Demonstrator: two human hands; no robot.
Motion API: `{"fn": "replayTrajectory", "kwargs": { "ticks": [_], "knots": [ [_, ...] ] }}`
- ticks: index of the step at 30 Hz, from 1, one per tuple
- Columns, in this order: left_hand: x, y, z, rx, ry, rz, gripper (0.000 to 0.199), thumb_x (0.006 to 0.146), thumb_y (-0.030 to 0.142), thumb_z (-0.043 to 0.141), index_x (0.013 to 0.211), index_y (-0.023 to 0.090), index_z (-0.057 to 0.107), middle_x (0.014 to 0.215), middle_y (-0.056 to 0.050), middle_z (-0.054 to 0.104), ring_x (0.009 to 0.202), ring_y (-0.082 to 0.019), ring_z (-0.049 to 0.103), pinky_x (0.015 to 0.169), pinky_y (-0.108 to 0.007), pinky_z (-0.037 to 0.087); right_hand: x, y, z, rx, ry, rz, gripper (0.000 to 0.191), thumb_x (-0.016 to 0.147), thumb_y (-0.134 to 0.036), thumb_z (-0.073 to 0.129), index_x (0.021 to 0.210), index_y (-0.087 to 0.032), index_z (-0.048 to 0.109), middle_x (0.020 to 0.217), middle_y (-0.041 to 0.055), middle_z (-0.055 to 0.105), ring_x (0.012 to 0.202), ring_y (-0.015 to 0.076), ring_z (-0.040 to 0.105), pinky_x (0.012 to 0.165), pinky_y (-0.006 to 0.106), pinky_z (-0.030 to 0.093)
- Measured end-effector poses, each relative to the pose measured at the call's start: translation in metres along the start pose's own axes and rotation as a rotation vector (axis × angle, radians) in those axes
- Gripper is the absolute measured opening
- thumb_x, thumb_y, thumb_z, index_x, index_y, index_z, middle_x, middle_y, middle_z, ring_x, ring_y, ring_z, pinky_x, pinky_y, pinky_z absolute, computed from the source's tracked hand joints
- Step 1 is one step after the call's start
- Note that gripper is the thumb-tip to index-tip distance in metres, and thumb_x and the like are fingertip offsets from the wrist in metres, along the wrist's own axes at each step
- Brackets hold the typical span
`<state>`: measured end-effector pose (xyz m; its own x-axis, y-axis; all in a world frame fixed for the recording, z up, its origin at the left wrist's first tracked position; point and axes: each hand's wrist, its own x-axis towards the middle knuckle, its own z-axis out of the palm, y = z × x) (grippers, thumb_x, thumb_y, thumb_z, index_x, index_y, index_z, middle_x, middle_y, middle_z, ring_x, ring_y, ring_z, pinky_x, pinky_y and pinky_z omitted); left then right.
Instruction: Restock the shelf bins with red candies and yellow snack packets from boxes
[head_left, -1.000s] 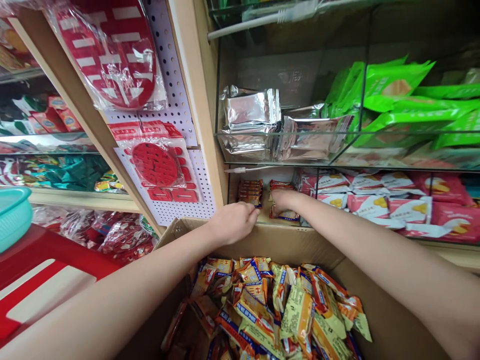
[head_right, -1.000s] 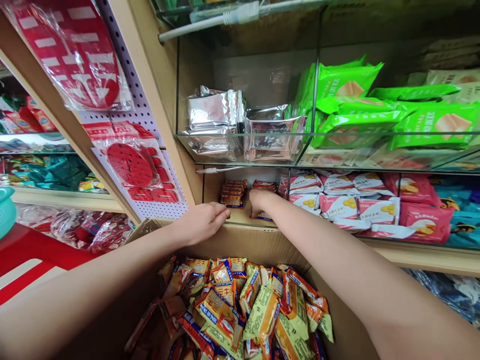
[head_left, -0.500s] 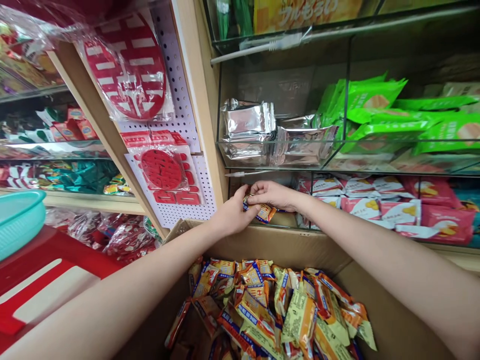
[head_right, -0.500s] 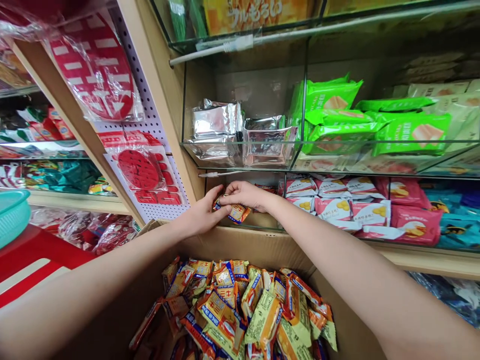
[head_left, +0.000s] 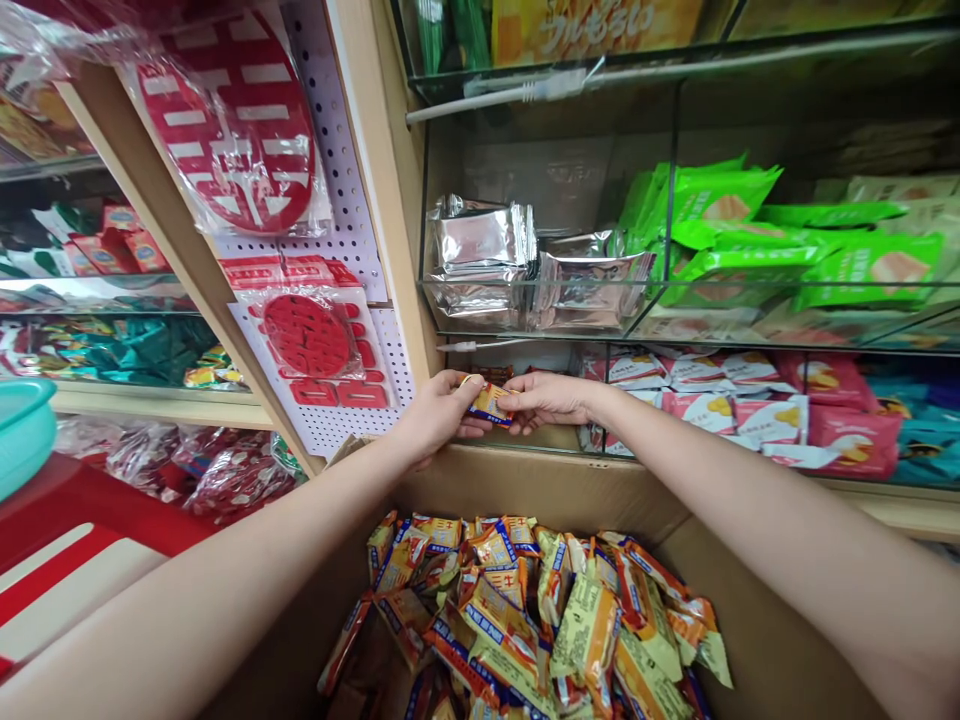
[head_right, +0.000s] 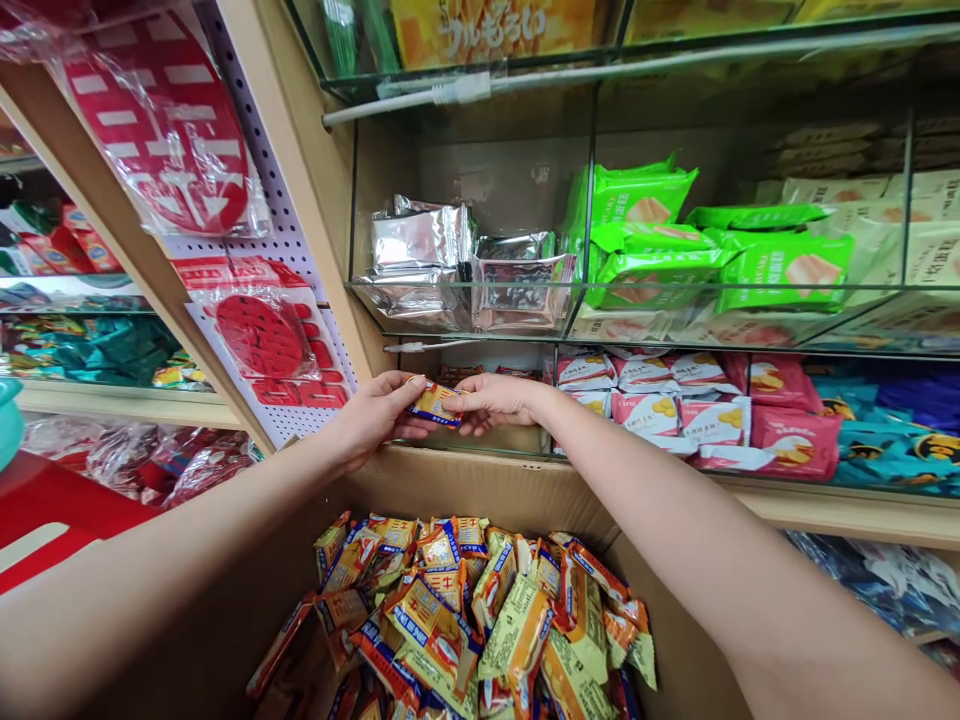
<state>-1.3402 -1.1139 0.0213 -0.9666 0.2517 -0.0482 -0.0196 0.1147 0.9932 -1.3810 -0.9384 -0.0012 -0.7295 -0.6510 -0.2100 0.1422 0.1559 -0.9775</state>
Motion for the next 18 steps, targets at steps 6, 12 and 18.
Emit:
{"fn": "replayTrajectory", "kwargs": {
  "ticks": [6, 12, 18],
  "knots": [
    [-0.0012, -0.0001, -0.0002, -0.008, -0.008, -0.006, 0.028, 0.075, 0.043, 0.048, 0.081, 0.016, 0.043, 0.065, -0.004, 0.060, 0.049, -0.015, 0.061, 0.041, -0.020, 0.048, 0.0000, 0.0007, -0.0019, -0.039, -0.070, 0.030, 0.026, 0.066, -0.037, 0.064, 0.079, -0.017, 0.053, 0.069, -0.0018, 0.060, 0.057, 0.0080, 0.058, 0.048, 0.016, 0.044],
    [-0.0027, 0.0003, 0.0005, -0.008, 0.012, 0.031, 0.025, 0.079, 0.041, 0.042, 0.083, 0.016, 0.041, 0.061, -0.002, 0.058, 0.047, -0.014, 0.060, 0.039, -0.020, 0.047, 0.0038, 0.0032, -0.0064, -0.045, -0.072, 0.032, 0.028, 0.063, -0.037, 0.066, 0.080, -0.017, 0.055, 0.069, -0.0019, 0.060, 0.059, 0.0077, 0.058, 0.049, 0.015, 0.044],
    [-0.0049, 0.0011, 0.0005, 0.014, 0.001, 0.037, 0.019, 0.082, 0.035, 0.038, 0.083, 0.017, 0.040, 0.062, -0.002, 0.059, 0.048, -0.014, 0.060, 0.039, -0.019, 0.046, 0.0046, 0.0037, -0.0064, -0.054, -0.068, 0.035, 0.029, 0.062, -0.040, 0.067, 0.077, -0.017, 0.056, 0.070, -0.0016, 0.060, 0.060, 0.0084, 0.059, 0.050, 0.015, 0.045]
  ]
}}
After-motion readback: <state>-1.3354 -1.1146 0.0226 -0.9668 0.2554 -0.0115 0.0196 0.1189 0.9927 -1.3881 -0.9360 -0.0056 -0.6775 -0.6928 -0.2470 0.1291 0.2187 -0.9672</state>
